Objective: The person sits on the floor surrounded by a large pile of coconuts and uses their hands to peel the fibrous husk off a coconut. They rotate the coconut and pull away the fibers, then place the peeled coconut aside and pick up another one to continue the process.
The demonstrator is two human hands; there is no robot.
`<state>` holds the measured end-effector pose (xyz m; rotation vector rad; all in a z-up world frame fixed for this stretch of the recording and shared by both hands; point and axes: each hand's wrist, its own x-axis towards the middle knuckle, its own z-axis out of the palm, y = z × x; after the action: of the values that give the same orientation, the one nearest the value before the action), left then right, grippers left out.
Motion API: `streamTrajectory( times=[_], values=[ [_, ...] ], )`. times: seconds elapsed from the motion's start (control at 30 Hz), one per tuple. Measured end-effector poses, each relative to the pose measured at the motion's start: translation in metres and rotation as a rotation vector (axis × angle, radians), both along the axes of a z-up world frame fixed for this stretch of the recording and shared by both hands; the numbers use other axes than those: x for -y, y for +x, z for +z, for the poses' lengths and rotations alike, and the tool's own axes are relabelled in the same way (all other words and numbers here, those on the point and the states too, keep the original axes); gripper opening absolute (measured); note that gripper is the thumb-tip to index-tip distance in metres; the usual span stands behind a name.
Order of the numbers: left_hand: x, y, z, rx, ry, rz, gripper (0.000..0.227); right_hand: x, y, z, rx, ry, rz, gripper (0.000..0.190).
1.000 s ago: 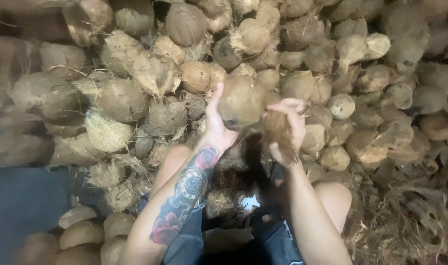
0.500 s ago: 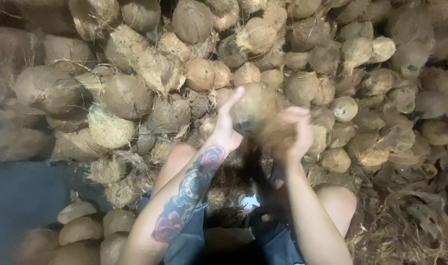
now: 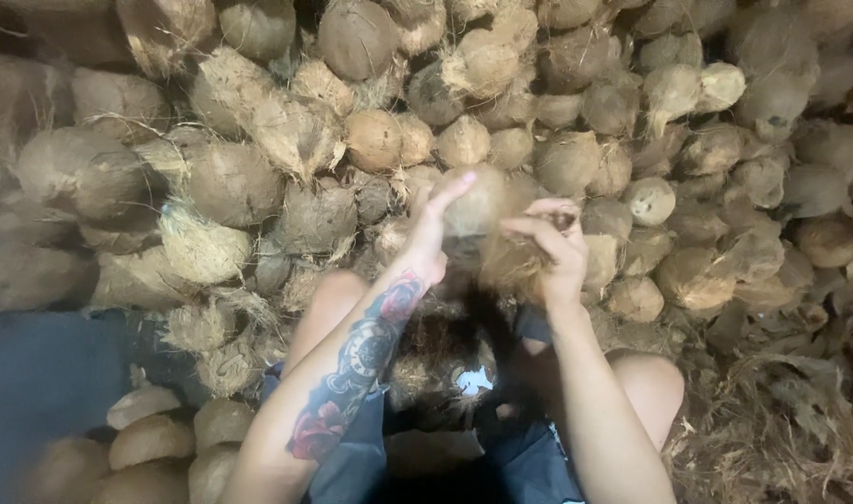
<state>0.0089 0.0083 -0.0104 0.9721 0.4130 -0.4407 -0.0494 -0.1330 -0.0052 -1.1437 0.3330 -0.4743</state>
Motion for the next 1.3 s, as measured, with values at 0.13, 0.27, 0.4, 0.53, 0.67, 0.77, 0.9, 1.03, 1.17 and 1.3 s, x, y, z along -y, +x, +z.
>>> streamTrajectory(
  times=[0.13,0.27,0.4,0.53,0.67,0.77,0.9,1.03,1.17,1.3],
  values=[
    [0.0,-0.012,0.022,0.146,0.119,-0.129,0.084,0.061,0.023,-0.058,0.055,-0.418,-0.151,0.027],
    [0.001,-0.013,0.027,0.115,0.054,-0.117,0.09,0.102,0.019,-0.056,0.344,-0.959,-0.156,0.074],
    [0.001,-0.002,-0.007,0.146,-0.117,-0.093,0.089,0.047,-0.003,-0.024,0.214,-0.77,-0.003,0.055],
    [0.001,0.002,-0.012,-0.069,-0.186,-0.015,0.098,0.021,-0.023,-0.033,0.144,-0.823,0.244,0.037],
    [0.003,-0.006,-0.011,-0.096,-0.246,-0.006,0.093,0.017,-0.016,-0.052,0.395,-1.11,0.081,0.035],
    [-0.001,0.018,-0.05,-0.109,-0.233,-0.042,0.105,0.015,0.014,-0.054,-0.089,-0.069,-0.173,0.024],
    [0.001,0.011,-0.002,-0.105,-0.159,-0.026,0.112,0.086,0.016,-0.064,0.133,-0.887,-0.236,0.014],
    [-0.002,-0.003,0.025,-0.058,-0.084,-0.034,0.107,0.073,0.004,-0.044,0.174,-0.951,-0.038,0.029],
    [0.005,-0.009,0.033,0.076,0.09,-0.05,0.088,0.045,-0.007,-0.05,0.265,-0.859,0.153,0.06],
    [-0.002,-0.016,0.027,0.101,0.178,-0.054,0.076,0.042,-0.012,-0.057,0.257,-0.892,0.045,0.033]
  ],
)
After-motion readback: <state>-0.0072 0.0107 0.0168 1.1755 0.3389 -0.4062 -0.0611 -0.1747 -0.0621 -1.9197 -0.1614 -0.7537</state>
